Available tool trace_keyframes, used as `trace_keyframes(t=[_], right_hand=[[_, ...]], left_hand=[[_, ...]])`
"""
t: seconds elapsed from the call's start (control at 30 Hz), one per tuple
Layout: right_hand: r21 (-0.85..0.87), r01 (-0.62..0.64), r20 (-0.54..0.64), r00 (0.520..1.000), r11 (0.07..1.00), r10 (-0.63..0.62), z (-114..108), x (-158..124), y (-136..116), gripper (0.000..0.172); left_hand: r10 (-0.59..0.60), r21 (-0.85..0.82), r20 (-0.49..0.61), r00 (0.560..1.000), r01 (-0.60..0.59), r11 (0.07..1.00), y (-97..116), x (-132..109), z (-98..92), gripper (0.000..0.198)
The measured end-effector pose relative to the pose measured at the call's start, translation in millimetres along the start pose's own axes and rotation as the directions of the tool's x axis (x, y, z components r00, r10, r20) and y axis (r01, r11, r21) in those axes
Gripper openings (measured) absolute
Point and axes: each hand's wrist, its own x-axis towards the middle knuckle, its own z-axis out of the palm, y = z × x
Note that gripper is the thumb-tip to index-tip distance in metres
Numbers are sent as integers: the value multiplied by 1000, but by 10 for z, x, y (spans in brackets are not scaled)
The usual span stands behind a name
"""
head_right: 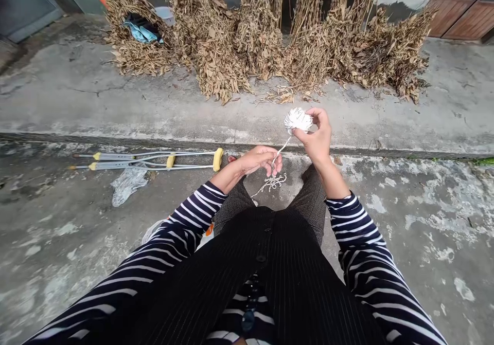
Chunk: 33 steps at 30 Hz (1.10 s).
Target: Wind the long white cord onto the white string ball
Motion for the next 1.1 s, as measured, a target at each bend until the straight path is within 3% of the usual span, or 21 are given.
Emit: trace_keyframes(t=[0.2,0.37,0.47,0.63,0.77,0.93,1.1], right_hand=[[-248,78,14,997,966,-77,34,-125,242,43],[-368,201,164,975,908,-150,39,-223,387,41],[-385,208,252,961,899,-114,51,-302,446,41],[-286,20,342,936,958,83,40,-438,408,46],[-84,-152,479,861,985,174,24,-495,277,45],[164,-394,581,779,904,235,-24,-529,101,50],[275,-488,631,741,829,227,-79,-554,-14,57]], left_hand=[[16,-63,73,997,-11,998,-3,-49,-57,32],[37,-58,67,997,-33,998,118,-104,-75,27],[26,-19,63,998,-25,1000,259,-105,-77,27],[57,29,-55,997,-56,998,430,10,-207,26],[36,113,-153,988,-18,993,500,146,-343,28],[-27,236,-190,981,72,969,517,248,-444,27],[-38,234,-150,988,73,969,409,349,-479,32]])
